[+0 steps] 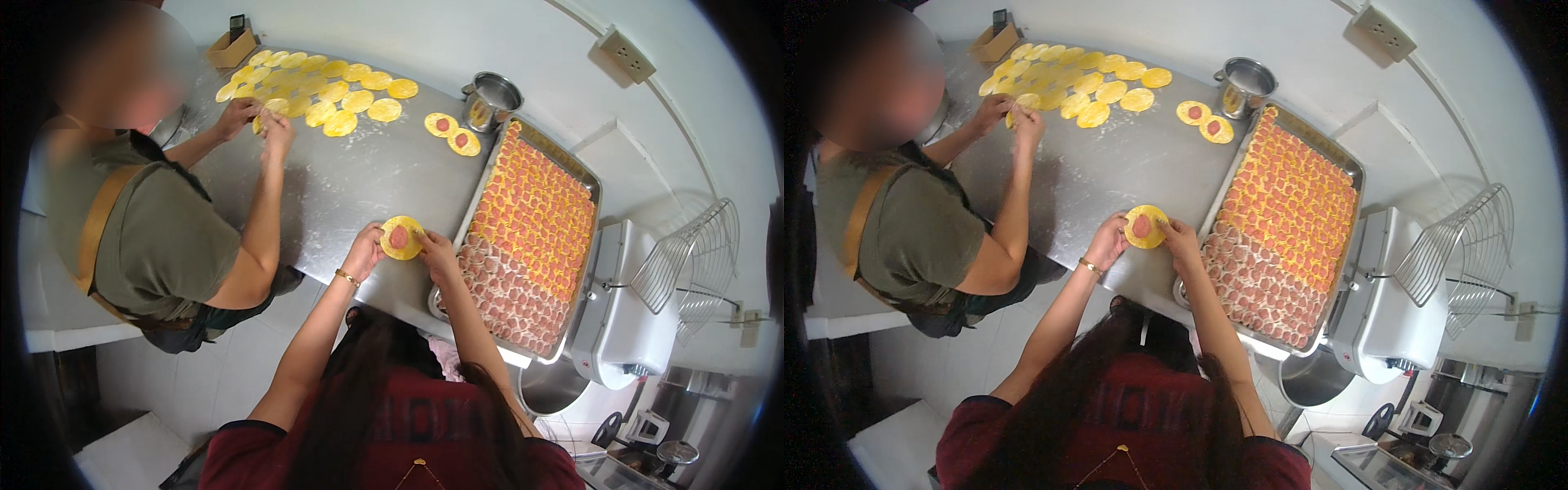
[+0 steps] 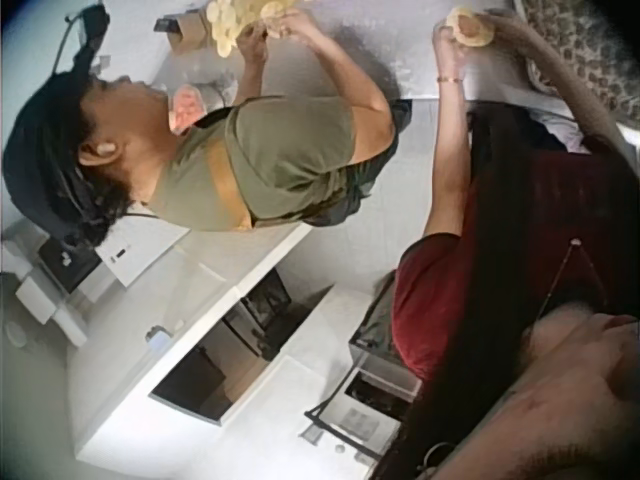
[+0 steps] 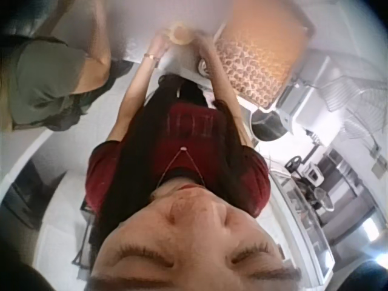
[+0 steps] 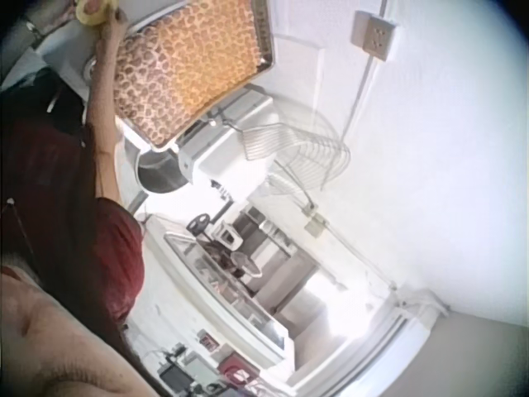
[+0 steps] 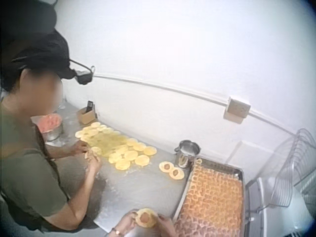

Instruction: The person places small red filling onto yellow dough discs and folds them into half-moon shapes, then arranges the finished pastries on a metal tray. A coworker flattens additional dough discs nearby. The process repeats continuously across the stainless steel table.

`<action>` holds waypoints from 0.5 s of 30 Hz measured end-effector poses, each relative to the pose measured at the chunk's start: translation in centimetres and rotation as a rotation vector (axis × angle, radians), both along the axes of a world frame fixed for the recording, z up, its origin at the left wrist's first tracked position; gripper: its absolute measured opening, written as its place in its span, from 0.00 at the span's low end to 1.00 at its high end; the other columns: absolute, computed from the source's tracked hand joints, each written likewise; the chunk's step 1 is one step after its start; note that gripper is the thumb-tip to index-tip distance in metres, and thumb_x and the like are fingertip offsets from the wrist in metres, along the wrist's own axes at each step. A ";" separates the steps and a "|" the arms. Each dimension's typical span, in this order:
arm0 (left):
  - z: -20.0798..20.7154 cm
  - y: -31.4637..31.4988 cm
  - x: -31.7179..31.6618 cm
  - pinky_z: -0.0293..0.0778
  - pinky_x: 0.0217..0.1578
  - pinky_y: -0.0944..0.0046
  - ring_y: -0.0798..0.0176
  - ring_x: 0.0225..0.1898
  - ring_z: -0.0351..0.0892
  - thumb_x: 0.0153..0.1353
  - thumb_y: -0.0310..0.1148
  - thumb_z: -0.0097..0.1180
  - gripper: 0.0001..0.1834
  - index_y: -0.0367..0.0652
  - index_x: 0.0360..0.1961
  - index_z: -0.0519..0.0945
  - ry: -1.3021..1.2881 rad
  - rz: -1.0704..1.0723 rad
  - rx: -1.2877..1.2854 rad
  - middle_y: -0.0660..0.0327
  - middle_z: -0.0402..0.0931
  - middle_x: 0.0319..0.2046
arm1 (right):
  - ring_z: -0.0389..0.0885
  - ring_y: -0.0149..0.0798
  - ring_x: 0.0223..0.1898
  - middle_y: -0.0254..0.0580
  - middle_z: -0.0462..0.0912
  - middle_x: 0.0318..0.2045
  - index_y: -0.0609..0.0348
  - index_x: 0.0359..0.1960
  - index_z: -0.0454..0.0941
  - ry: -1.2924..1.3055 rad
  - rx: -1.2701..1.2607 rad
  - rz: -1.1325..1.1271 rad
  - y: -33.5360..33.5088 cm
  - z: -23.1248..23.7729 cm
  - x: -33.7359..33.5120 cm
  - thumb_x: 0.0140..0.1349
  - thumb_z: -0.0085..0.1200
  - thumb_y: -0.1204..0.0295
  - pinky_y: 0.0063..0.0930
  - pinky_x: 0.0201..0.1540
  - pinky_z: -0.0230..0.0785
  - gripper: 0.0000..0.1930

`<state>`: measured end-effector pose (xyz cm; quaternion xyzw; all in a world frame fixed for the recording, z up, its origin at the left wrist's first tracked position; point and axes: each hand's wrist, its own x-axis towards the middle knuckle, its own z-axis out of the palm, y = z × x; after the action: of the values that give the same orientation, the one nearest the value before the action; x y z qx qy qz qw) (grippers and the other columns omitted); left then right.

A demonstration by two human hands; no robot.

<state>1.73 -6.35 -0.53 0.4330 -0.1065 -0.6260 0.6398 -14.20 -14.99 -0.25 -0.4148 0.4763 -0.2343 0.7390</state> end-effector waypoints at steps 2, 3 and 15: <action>-0.3 1.6 0.6 0.78 0.40 0.67 0.67 0.37 0.78 0.60 0.30 0.43 0.11 0.39 0.43 0.70 -0.145 -0.027 0.109 0.59 0.75 0.37 | 0.78 0.32 0.38 0.39 0.79 0.37 0.68 0.43 0.75 -0.047 0.099 -0.019 2.1 -0.6 0.8 0.62 0.52 0.70 0.25 0.40 0.72 0.13; -0.6 2.4 0.8 0.78 0.39 0.67 0.68 0.35 0.78 0.60 0.30 0.44 0.11 0.40 0.43 0.70 -0.191 -0.035 0.128 0.59 0.75 0.35 | 0.79 0.32 0.37 0.40 0.79 0.36 0.68 0.43 0.75 -0.009 0.039 -0.027 3.0 -0.9 1.0 0.62 0.51 0.71 0.25 0.39 0.72 0.13; -2.9 6.1 1.2 0.77 0.39 0.63 0.60 0.37 0.82 0.56 0.21 0.48 0.16 0.34 0.46 0.77 -0.819 -0.064 0.040 0.50 0.80 0.37 | 0.80 0.31 0.35 0.43 0.80 0.38 0.69 0.43 0.76 -0.027 -0.180 -0.003 7.2 -2.5 1.2 0.56 0.51 0.83 0.24 0.40 0.74 0.13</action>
<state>2.90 -0.30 -3.46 0.6553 -0.3533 -0.4235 0.5162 -12.96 -7.81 -2.76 -0.4756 0.4437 -0.2829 0.7049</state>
